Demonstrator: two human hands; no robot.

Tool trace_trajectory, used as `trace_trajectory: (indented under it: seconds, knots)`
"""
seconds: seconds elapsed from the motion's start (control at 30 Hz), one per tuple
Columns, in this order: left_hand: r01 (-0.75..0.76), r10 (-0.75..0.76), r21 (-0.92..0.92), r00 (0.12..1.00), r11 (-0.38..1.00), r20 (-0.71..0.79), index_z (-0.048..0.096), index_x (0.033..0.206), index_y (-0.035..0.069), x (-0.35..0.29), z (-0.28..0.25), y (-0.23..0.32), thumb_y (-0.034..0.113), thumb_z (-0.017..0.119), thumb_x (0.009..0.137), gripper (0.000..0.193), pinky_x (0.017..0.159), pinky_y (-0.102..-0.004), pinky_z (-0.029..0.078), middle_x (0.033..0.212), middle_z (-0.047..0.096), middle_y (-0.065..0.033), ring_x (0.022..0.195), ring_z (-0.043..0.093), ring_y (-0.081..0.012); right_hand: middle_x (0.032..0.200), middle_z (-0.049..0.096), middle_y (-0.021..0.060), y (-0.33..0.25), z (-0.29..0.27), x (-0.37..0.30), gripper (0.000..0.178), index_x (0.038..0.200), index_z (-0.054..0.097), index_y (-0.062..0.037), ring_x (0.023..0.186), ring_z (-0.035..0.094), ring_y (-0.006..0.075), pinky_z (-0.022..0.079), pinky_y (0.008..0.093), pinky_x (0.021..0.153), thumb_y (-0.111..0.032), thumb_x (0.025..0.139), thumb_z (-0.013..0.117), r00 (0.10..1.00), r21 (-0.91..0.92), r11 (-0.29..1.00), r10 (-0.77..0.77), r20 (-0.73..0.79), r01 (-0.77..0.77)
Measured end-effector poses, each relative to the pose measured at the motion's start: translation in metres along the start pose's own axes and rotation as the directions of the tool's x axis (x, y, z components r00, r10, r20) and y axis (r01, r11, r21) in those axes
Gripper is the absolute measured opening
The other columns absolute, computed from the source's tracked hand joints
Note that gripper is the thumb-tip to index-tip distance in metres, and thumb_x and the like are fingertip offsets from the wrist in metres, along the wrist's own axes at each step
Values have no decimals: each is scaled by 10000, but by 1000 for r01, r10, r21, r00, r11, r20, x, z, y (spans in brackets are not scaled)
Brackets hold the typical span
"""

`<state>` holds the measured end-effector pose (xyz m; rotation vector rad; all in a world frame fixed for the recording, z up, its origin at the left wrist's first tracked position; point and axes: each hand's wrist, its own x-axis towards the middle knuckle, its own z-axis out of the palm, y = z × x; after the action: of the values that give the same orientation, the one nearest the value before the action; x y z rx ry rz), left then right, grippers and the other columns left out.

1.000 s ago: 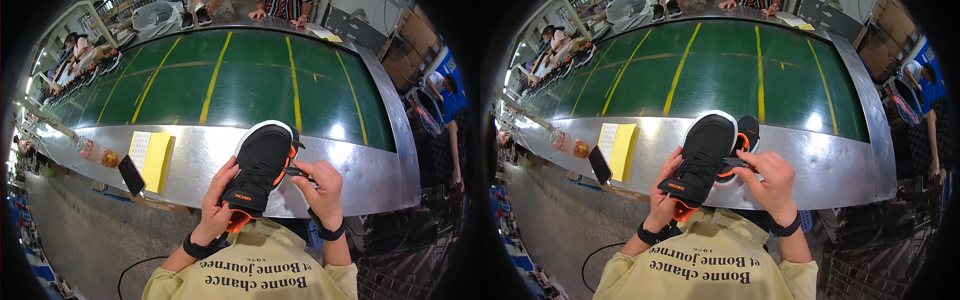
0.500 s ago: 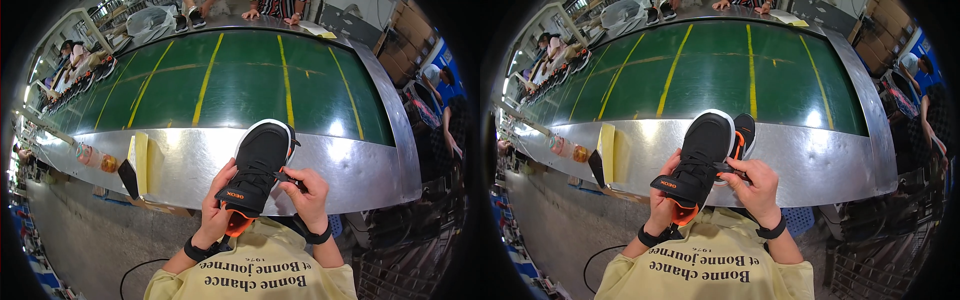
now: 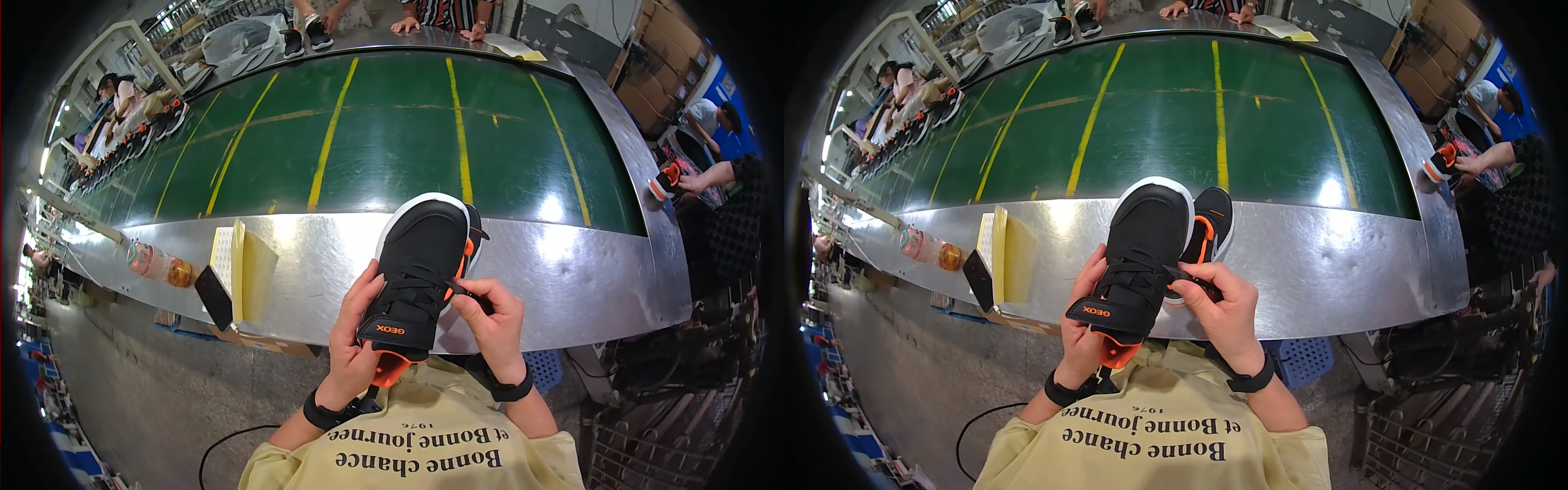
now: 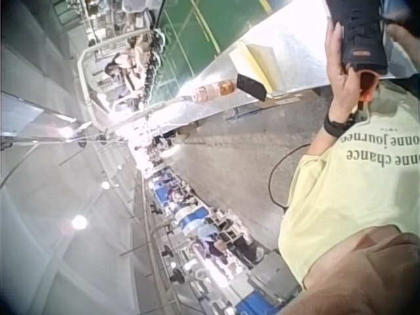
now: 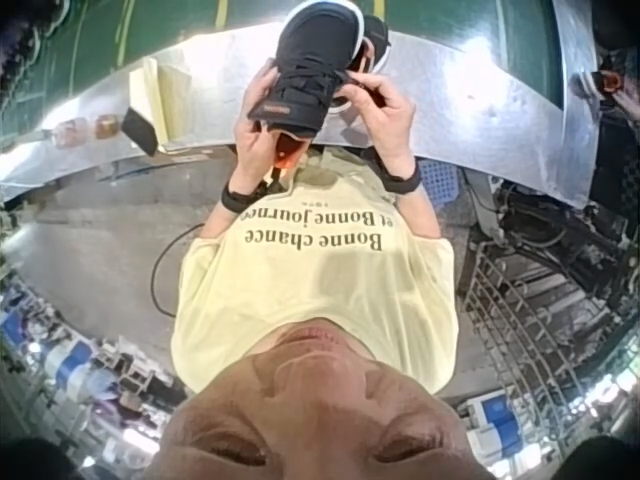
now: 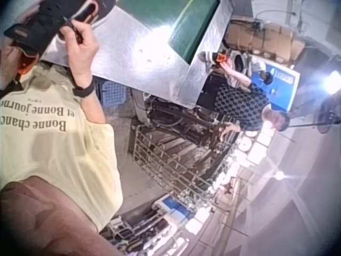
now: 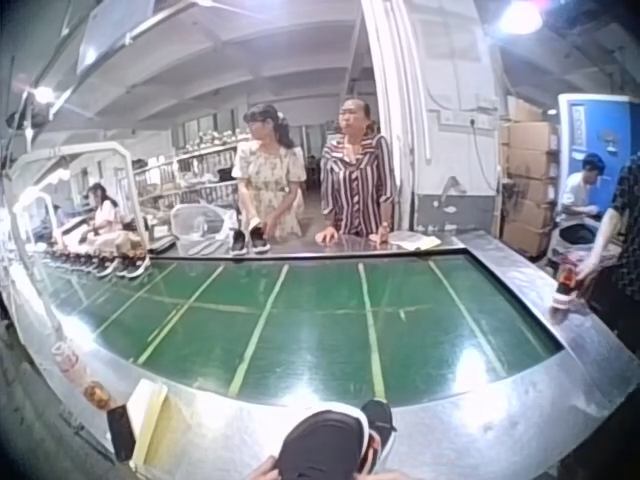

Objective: Inspect black and orange shoes on a conveyor belt in a shoe manufacturing facility.

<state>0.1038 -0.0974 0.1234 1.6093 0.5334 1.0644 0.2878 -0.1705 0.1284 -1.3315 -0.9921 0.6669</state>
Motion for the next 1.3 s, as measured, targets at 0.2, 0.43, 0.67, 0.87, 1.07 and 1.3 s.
trace_trajectory:
  seconds: [0.2,0.43,0.67,0.87,1.07,1.3]
  knots:
    - [27,-28,-26,999,999,-27,424,1354,0,-2,2,-3,94,531,858,516,1071,-384,333,1471,300,-211,1332,369,-287,801,641,2,8,-1,-1,208,1020,642,-17,682,528,25,427,183,603,-92,837,706,965,427,868,255,57,-255]
    - [42,-44,-48,998,998,-47,450,1340,10,-3,5,-1,-22,490,820,523,1075,-365,311,1457,335,-210,1338,361,-284,828,635,-10,2,5,-4,209,1018,627,-16,691,533,29,434,176,631,-73,833,707,998,59,998,-14,-57,17]
    - [-34,33,43,999,998,23,450,1334,1,-1,4,6,9,503,831,506,1066,-361,324,1457,325,-221,1337,360,-284,783,631,-14,2,-8,4,205,955,653,-16,654,523,40,427,184,592,-94,793,752,993,133,991,20,-118,-5]
    - [40,-42,-44,998,998,-52,440,1340,-2,-4,4,-3,31,507,836,510,1066,-361,323,1464,309,-219,1339,355,-287,730,615,-22,-6,-15,3,221,946,666,-22,614,488,7,384,157,541,-84,764,773,978,-128,980,-167,-128,151]
    - [77,-85,-111,994,991,-64,438,1346,2,-3,7,-2,27,494,825,524,1070,-363,317,1462,323,-207,1344,350,-285,742,608,-35,2,3,-2,225,969,659,-27,604,467,-5,372,151,532,-72,775,763,985,2,995,-96,-141,98]
    - [34,-35,-16,998,999,-49,452,1339,12,-6,5,2,24,496,827,514,1077,-367,306,1454,343,-205,1338,360,-284,781,633,-11,2,5,-4,209,955,654,-17,649,521,15,412,175,571,-74,782,756,991,11,999,-51,-122,53]
